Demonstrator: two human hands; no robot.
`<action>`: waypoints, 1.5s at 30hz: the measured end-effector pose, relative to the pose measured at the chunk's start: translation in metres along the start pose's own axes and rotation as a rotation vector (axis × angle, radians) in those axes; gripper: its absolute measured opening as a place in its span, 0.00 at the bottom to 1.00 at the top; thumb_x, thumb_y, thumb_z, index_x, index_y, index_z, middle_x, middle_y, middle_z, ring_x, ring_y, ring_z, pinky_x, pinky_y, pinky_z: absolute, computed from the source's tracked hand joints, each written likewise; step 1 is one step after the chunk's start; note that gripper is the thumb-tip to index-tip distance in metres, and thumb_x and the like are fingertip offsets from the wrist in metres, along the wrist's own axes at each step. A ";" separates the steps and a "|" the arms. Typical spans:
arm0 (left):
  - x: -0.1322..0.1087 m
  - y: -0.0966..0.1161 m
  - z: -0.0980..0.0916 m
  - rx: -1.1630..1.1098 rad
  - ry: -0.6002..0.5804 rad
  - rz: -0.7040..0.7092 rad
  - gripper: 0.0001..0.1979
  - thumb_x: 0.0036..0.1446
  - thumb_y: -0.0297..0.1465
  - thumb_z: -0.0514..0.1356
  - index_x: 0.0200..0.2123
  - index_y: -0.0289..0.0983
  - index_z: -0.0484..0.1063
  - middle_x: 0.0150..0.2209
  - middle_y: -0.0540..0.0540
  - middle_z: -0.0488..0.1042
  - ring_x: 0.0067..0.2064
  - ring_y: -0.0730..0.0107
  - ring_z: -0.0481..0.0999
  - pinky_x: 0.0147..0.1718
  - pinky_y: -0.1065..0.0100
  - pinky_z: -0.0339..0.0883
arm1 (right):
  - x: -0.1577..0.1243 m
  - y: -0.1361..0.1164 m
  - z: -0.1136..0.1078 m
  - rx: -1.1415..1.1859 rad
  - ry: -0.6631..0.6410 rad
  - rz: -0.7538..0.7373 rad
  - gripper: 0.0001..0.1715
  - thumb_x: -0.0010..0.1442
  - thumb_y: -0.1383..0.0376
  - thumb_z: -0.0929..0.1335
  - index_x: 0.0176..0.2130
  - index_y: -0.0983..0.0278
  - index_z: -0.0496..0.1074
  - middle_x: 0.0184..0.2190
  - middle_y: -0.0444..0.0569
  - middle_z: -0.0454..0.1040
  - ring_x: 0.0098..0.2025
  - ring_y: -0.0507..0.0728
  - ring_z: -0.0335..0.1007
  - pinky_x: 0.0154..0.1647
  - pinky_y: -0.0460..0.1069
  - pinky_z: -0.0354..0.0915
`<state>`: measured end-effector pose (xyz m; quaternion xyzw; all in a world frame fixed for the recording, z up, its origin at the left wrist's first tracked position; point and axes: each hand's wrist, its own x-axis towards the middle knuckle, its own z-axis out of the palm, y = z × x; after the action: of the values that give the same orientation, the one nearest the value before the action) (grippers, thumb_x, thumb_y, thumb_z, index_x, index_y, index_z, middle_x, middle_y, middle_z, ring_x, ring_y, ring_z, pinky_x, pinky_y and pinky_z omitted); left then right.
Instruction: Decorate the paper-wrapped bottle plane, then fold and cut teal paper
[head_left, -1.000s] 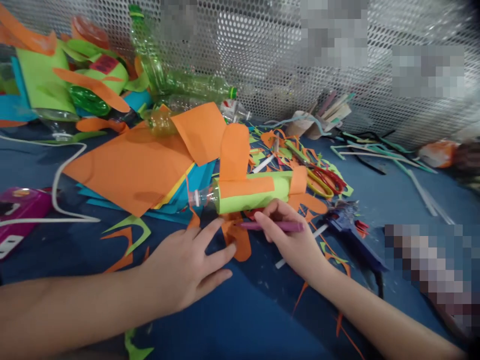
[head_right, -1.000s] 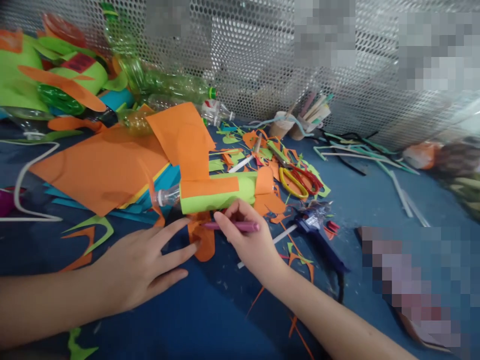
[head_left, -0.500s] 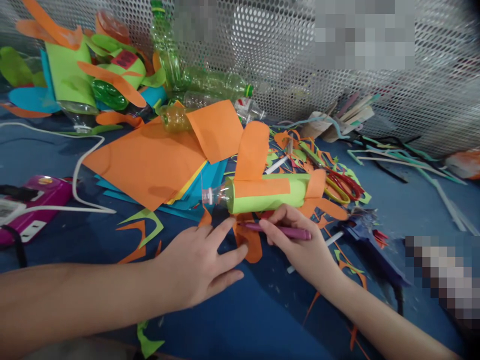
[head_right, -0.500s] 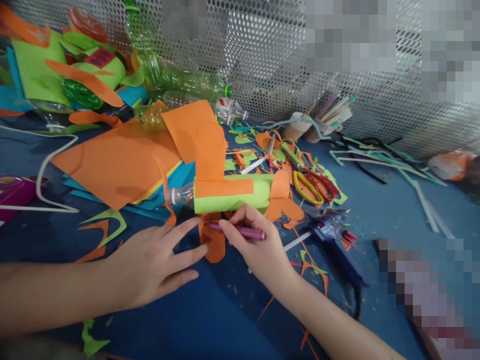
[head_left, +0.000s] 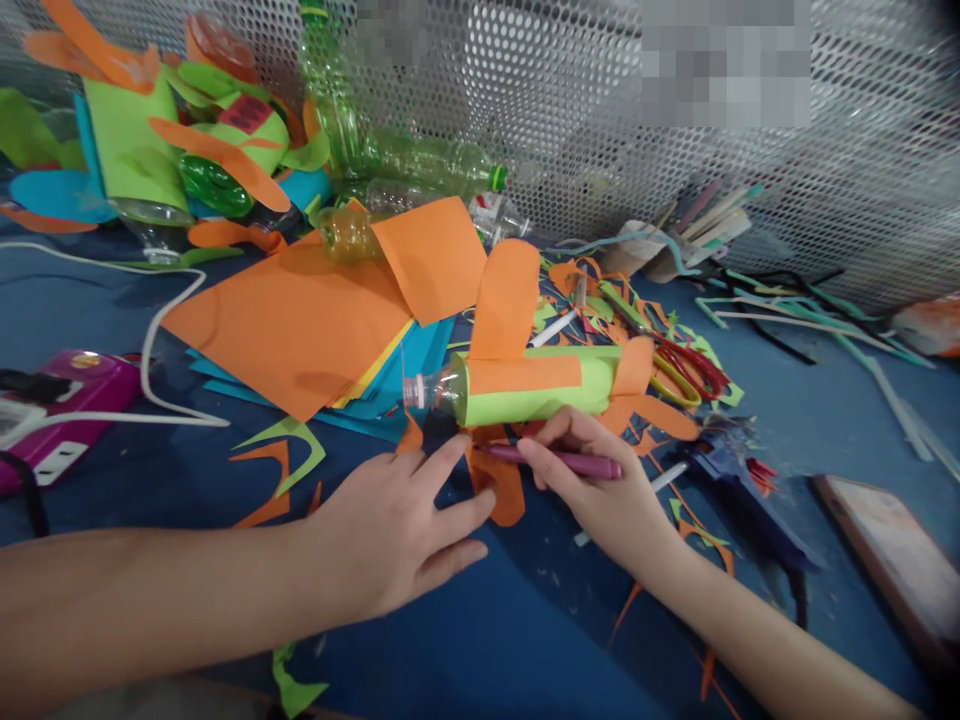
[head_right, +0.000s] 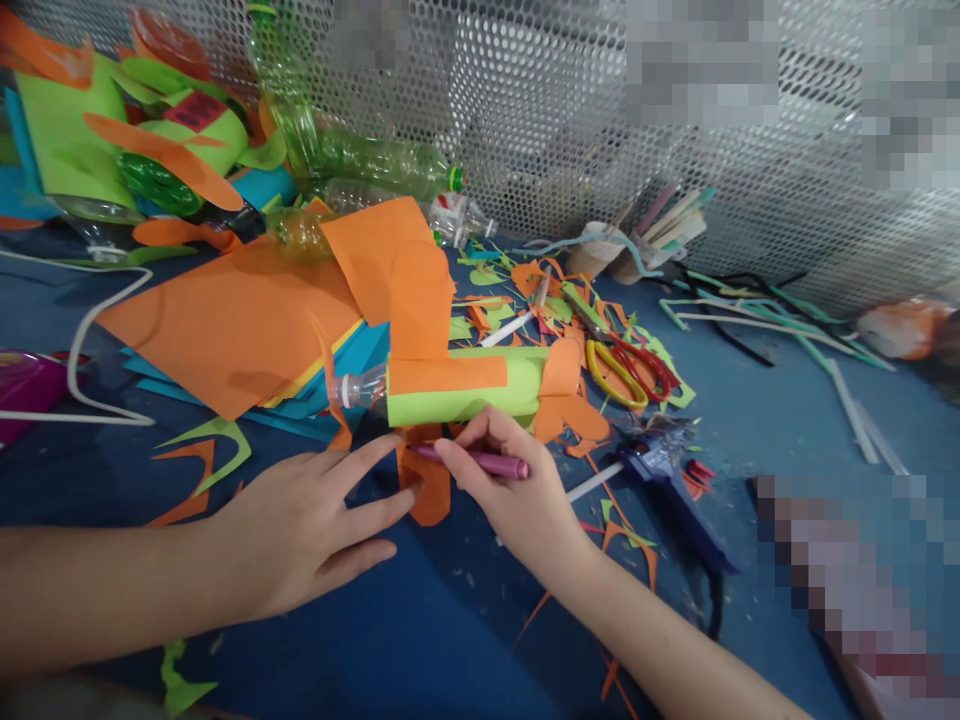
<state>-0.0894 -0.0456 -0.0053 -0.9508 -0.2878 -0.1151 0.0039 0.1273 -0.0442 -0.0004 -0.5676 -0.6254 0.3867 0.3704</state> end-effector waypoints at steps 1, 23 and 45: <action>0.000 0.000 0.000 -0.001 -0.003 0.001 0.18 0.64 0.41 0.47 0.52 0.44 0.68 0.55 0.33 0.62 0.38 0.56 0.72 0.29 0.59 0.70 | 0.000 0.000 0.000 0.000 0.000 0.000 0.15 0.59 0.58 0.67 0.26 0.61 0.61 0.19 0.39 0.63 0.23 0.50 0.60 0.25 0.47 0.56; 0.000 0.001 0.001 0.008 0.013 0.000 0.18 0.65 0.40 0.46 0.52 0.45 0.68 0.55 0.32 0.62 0.38 0.55 0.72 0.28 0.57 0.70 | 0.000 0.000 0.000 -0.015 0.078 -0.006 0.16 0.60 0.60 0.67 0.24 0.61 0.59 0.17 0.38 0.60 0.21 0.49 0.55 0.23 0.45 0.54; 0.001 0.000 0.001 0.013 0.016 0.004 0.18 0.65 0.40 0.46 0.51 0.44 0.68 0.55 0.32 0.63 0.37 0.55 0.72 0.28 0.57 0.70 | 0.000 0.000 -0.001 0.000 0.073 -0.001 0.16 0.60 0.61 0.66 0.24 0.61 0.59 0.17 0.37 0.61 0.21 0.49 0.56 0.24 0.45 0.55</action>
<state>-0.0887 -0.0453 -0.0062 -0.9503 -0.2866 -0.1207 0.0124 0.1286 -0.0436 -0.0001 -0.5813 -0.6117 0.3653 0.3931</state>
